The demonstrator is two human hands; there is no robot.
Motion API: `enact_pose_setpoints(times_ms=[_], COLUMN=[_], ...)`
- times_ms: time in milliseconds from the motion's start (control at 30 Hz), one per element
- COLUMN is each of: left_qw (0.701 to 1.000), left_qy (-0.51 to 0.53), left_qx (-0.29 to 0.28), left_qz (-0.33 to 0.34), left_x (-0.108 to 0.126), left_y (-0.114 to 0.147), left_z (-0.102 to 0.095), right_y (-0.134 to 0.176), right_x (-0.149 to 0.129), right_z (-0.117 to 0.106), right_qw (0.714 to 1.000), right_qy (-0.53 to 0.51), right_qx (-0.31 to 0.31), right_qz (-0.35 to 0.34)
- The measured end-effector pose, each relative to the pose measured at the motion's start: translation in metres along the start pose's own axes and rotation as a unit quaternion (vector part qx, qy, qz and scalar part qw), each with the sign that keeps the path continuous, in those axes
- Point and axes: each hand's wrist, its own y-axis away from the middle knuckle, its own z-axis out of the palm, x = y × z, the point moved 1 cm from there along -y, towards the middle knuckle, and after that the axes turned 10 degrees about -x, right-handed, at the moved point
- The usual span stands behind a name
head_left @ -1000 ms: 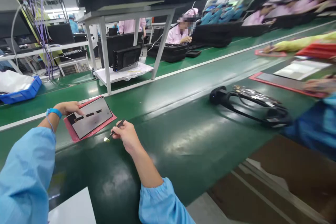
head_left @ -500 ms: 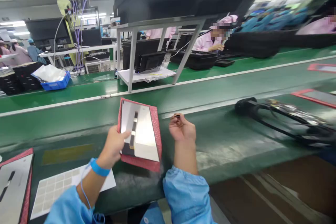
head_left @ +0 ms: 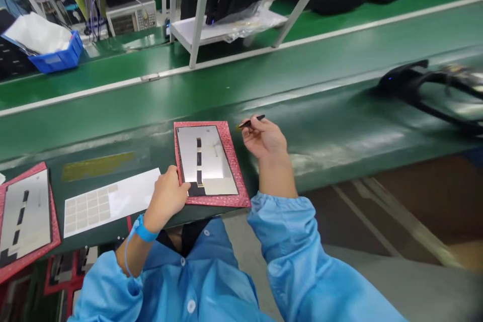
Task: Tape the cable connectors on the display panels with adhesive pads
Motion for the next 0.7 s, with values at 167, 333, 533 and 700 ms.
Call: enact_pose_setpoints(times_ms=[167,333,533,700], left_qw=[0.997,0.993,0.952,0.934], left_qy=[-0.072,-0.109,-0.235,-0.169], left_qx=[-0.023,-0.015,0.136,0.157], left_qz=[-0.007,-0.031,0.139,0.274], left_x=[-0.003,0.002,0.004,-0.012], left_y=[0.022,0.040,0.052,0.037], left_z=[0.013,0.025,0.034,0.056], right_y=[0.025,0.078,0.130,0.132], right_x=[0.003,0.012,0.015,0.016], right_z=[0.002,0.008,0.032,0.030], right_qw=[0.998,0.982,0.952,0.942], right_qy=[0.045,0.140,0.256,0.287], right_qx=[-0.040,-0.125,-0.163,-0.165], right_qz=[0.013,0.027,0.051,0.058])
